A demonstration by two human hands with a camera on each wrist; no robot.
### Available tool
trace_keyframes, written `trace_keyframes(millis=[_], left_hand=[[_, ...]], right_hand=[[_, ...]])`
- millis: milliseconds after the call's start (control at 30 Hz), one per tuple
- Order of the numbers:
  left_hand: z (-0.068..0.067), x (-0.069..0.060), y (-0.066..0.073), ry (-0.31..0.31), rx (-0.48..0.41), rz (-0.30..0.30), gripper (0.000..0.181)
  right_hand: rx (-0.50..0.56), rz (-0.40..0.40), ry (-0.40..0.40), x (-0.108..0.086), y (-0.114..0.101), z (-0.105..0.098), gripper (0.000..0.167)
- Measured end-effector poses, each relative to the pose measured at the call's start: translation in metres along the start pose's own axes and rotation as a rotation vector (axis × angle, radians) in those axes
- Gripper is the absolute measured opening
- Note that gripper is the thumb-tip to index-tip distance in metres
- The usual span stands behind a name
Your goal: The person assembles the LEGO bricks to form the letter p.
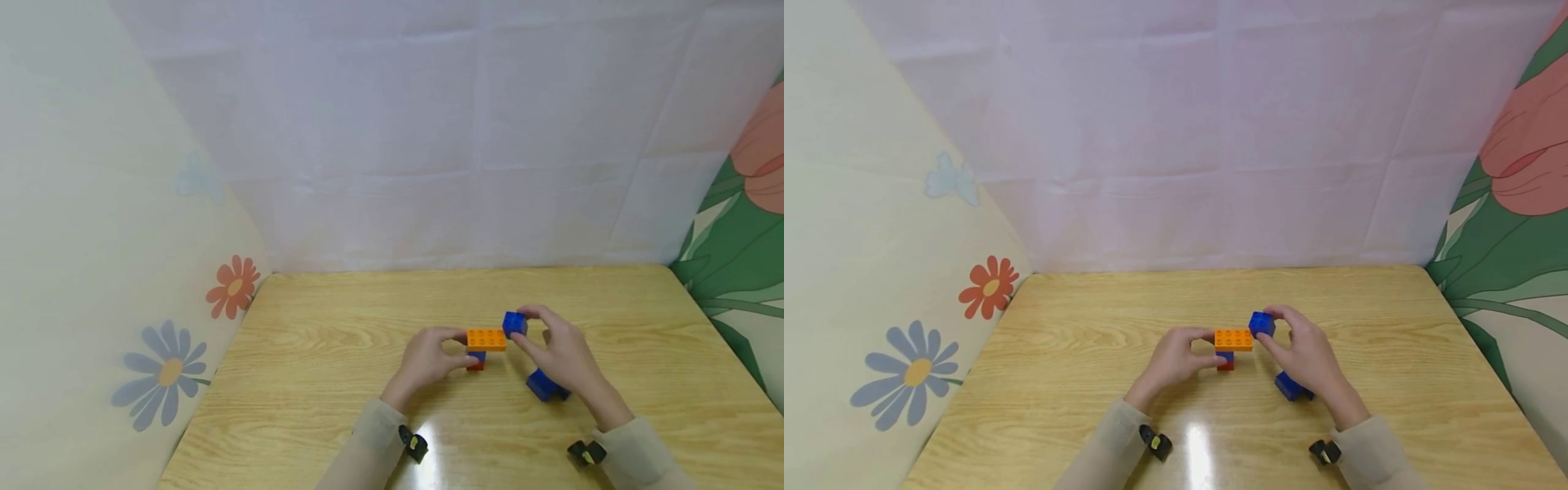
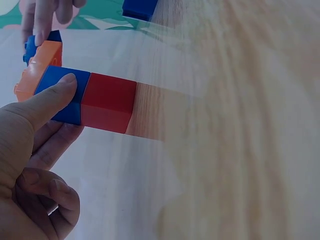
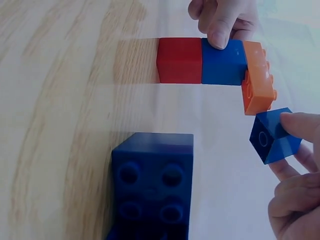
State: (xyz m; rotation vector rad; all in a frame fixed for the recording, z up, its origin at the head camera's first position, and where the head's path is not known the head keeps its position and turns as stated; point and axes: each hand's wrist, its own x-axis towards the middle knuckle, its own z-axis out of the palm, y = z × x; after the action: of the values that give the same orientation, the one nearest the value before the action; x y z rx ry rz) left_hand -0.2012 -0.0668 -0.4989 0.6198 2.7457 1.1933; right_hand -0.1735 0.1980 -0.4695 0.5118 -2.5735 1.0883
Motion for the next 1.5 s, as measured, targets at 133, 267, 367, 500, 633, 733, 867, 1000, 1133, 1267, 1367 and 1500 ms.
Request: trace_keyframes(millis=[133, 267, 367, 500, 633, 733, 867, 1000, 1133, 1267, 1367, 1500], left_hand=[[0.001, -0.001, -0.001, -0.003, -0.007, -0.004, 0.045], [0.001, -0.001, -0.001, 0.000, -0.006, -0.002, 0.046], [0.001, -0.001, -0.001, 0.001, -0.005, 0.001, 0.047], [0.000, 0.000, -0.001, 0.003, -0.003, 0.008, 0.047], [-0.001, 0.000, 0.000, 0.005, 0.001, 0.012, 0.047], [-0.001, 0.000, 0.000, 0.003, 0.005, 0.011, 0.047], [-0.001, 0.000, -0.001, 0.002, 0.006, 0.011, 0.046], [0.000, 0.000, -0.001, 0.004, -0.002, 0.011, 0.044], [0.000, 0.001, -0.001, 0.003, -0.005, 0.012, 0.042], [0.000, 0.001, -0.001, 0.002, 0.003, 0.018, 0.041], [0.000, 0.001, -0.001, 0.007, 0.008, 0.031, 0.040], [-0.001, 0.001, -0.002, 0.018, 0.013, 0.050, 0.039]], right_hand=[[0.011, -0.007, 0.009, 0.001, -0.001, 0.001, 0.044], [0.027, -0.005, 0.018, 0.002, -0.002, 0.002, 0.044], [0.035, -0.019, 0.033, 0.003, -0.003, 0.002, 0.044], [0.041, -0.054, 0.049, 0.005, -0.005, 0.003, 0.044], [0.074, -0.070, 0.054, 0.007, -0.009, 0.003, 0.043], [0.122, -0.086, 0.054, 0.008, -0.011, 0.005, 0.044], [0.196, -0.117, 0.032, 0.011, -0.014, 0.010, 0.045], [0.244, -0.116, -0.003, 0.013, -0.018, 0.014, 0.043], [0.258, -0.076, -0.041, 0.014, -0.023, 0.017, 0.041], [0.254, -0.043, -0.078, 0.015, -0.025, 0.020, 0.042], [0.253, -0.038, -0.096, 0.015, -0.024, 0.022, 0.041], [0.250, -0.033, -0.121, 0.015, -0.026, 0.025, 0.042]])
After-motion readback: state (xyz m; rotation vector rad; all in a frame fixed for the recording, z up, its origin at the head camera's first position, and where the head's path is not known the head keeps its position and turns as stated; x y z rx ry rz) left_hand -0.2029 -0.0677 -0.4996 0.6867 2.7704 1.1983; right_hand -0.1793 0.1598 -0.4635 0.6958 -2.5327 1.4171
